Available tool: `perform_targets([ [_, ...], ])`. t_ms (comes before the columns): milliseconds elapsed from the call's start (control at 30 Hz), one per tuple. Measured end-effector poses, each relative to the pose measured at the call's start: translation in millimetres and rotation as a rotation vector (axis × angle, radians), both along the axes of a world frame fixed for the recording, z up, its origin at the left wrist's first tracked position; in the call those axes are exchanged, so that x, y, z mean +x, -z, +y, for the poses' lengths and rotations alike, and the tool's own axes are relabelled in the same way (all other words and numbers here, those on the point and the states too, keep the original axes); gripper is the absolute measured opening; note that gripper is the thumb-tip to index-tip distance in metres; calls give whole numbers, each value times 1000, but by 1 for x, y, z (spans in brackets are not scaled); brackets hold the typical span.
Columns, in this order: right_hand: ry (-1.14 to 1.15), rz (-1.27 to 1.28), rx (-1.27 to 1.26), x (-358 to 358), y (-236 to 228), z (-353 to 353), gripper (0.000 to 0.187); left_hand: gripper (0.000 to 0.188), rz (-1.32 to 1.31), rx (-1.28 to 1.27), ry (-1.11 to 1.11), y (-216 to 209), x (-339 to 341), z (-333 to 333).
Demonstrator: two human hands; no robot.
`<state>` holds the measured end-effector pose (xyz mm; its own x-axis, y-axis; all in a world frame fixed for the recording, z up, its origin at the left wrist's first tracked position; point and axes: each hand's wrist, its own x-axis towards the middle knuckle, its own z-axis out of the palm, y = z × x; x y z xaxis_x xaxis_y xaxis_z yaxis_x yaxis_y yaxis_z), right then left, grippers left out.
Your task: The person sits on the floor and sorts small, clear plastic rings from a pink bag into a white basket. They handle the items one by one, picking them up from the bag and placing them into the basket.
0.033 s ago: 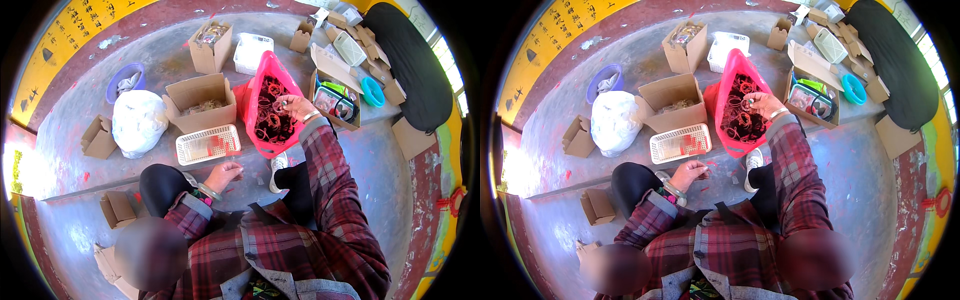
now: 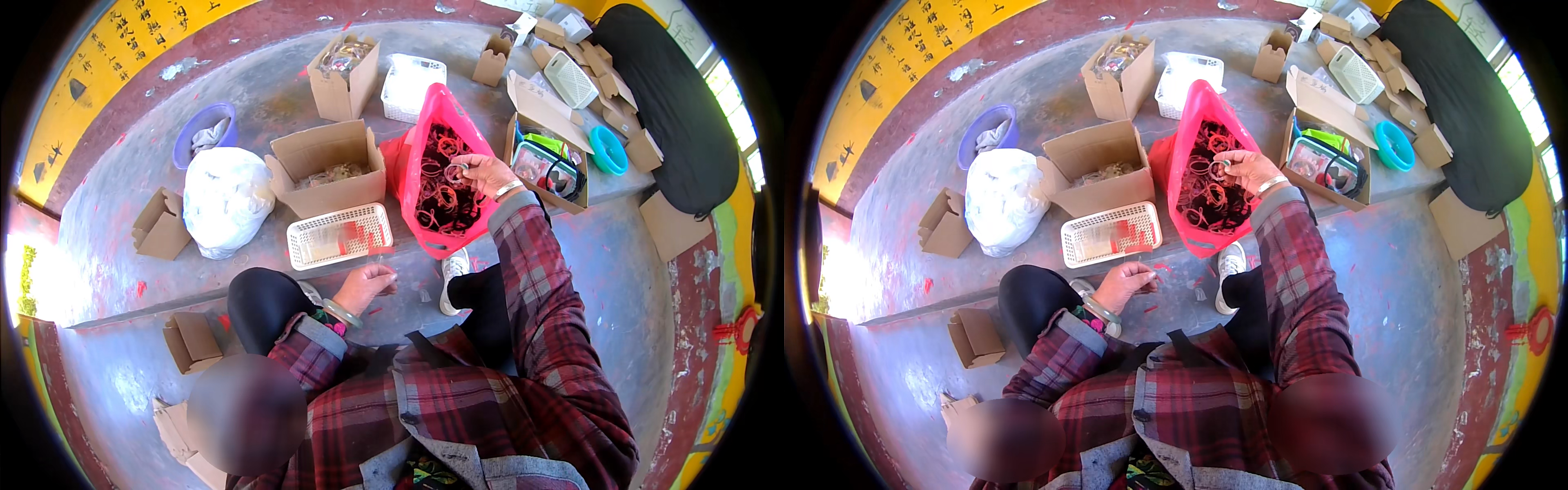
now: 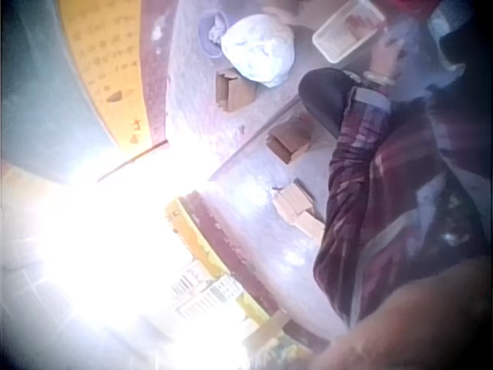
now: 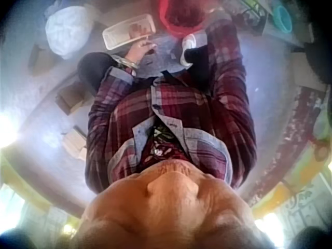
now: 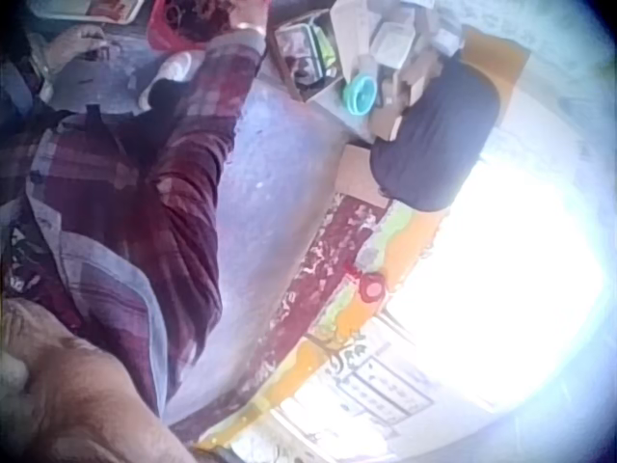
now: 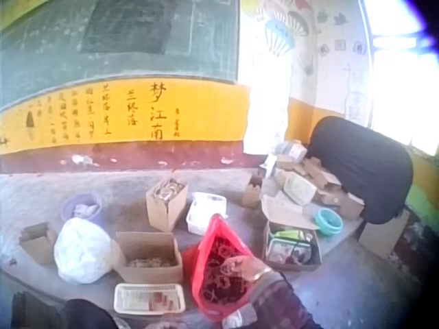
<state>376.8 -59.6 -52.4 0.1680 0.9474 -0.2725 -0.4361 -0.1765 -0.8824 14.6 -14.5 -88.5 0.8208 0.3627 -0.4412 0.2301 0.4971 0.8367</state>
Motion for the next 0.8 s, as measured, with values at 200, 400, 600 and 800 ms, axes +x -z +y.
perform_targets([
  [200,6,-5,94,-22,-29,-6,30,16,-23,-15,-23,3,0,-1],
  [400,-45,20,155,-77,-63,-16,22,13,-24,-16,-6,4,-2,0],
  [600,-82,340,366,-130,-57,-21,14,13,-28,-41,-35,2,-2,1],
  [800,15,312,163,-153,-48,-23,18,15,-33,-88,-66,-1,-3,2],
])
